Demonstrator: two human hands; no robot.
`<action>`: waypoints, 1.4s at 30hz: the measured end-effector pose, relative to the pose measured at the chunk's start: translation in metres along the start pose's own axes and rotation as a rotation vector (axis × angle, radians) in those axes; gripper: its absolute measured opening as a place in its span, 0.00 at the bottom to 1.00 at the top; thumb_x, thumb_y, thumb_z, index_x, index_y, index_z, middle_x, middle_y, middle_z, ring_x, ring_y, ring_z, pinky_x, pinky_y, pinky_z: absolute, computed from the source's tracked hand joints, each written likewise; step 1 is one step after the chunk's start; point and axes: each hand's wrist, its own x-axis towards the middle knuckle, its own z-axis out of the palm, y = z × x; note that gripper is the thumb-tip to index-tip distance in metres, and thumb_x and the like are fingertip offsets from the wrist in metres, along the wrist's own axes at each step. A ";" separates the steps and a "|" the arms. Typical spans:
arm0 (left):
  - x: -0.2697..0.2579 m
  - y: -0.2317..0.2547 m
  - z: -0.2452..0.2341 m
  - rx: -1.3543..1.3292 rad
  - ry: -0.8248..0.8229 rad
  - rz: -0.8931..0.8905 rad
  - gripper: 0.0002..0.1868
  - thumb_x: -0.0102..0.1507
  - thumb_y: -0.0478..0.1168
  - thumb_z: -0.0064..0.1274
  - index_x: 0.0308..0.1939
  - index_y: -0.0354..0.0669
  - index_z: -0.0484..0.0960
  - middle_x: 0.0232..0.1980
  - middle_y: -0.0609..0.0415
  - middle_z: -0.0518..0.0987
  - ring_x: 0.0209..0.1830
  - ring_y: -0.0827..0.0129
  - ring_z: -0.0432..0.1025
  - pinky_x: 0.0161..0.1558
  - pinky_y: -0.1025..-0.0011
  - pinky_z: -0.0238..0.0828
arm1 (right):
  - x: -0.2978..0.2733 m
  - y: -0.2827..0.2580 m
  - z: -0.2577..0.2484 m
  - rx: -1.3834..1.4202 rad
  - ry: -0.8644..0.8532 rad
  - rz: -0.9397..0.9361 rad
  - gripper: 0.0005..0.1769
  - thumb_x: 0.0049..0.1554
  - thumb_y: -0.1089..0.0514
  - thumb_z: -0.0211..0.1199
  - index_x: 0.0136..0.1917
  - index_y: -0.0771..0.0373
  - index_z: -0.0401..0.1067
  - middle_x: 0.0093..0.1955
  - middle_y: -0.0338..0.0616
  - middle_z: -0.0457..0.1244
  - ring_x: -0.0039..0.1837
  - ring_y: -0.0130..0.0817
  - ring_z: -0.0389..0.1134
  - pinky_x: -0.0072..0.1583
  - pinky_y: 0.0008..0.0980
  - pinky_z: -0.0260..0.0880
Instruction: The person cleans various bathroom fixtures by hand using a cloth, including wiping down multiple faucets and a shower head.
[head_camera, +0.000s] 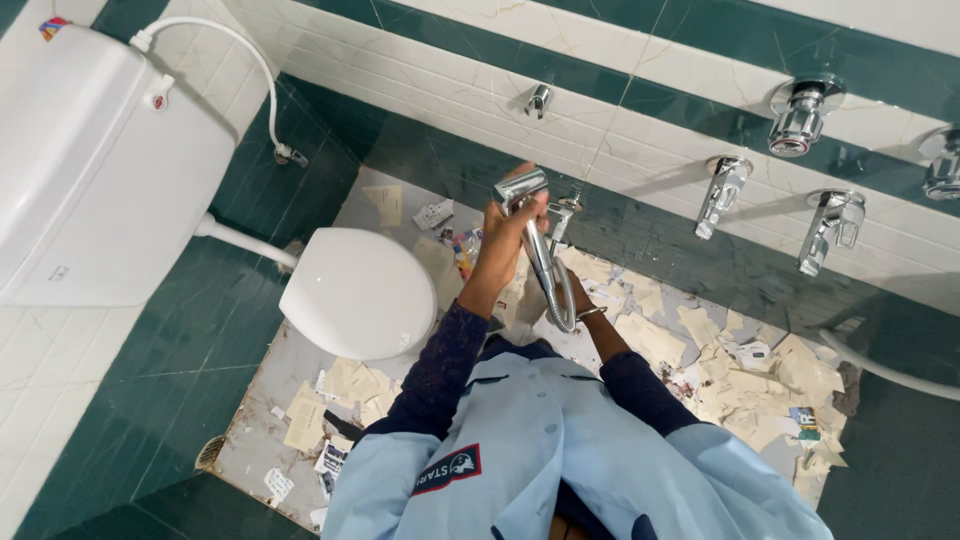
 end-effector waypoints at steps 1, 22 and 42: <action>0.006 -0.017 -0.014 0.068 0.018 -0.109 0.13 0.64 0.39 0.60 0.51 0.43 0.77 0.34 0.52 0.79 0.29 0.72 0.73 0.31 0.72 0.71 | 0.006 -0.007 0.003 0.009 -0.013 -0.049 0.21 0.52 0.65 0.64 0.59 0.69 0.70 0.52 0.52 0.66 0.55 0.38 0.68 0.55 0.39 0.70; 0.030 -0.077 -0.130 1.362 -0.226 -0.241 0.31 0.63 0.61 0.59 0.67 0.63 0.70 0.55 0.48 0.69 0.58 0.51 0.70 0.56 0.53 0.67 | 0.079 -0.173 0.000 -0.257 0.386 -0.204 0.24 0.43 0.65 0.67 0.53 0.67 0.66 0.47 0.53 0.67 0.49 0.46 0.70 0.53 0.39 0.69; 0.011 -0.124 -0.123 0.570 0.126 0.330 0.34 0.66 0.60 0.58 0.60 0.34 0.72 0.52 0.50 0.75 0.49 0.65 0.71 0.54 0.66 0.69 | 0.098 -0.031 0.007 -0.144 0.259 0.271 0.20 0.53 0.65 0.67 0.59 0.64 0.69 0.52 0.50 0.69 0.56 0.41 0.71 0.57 0.36 0.71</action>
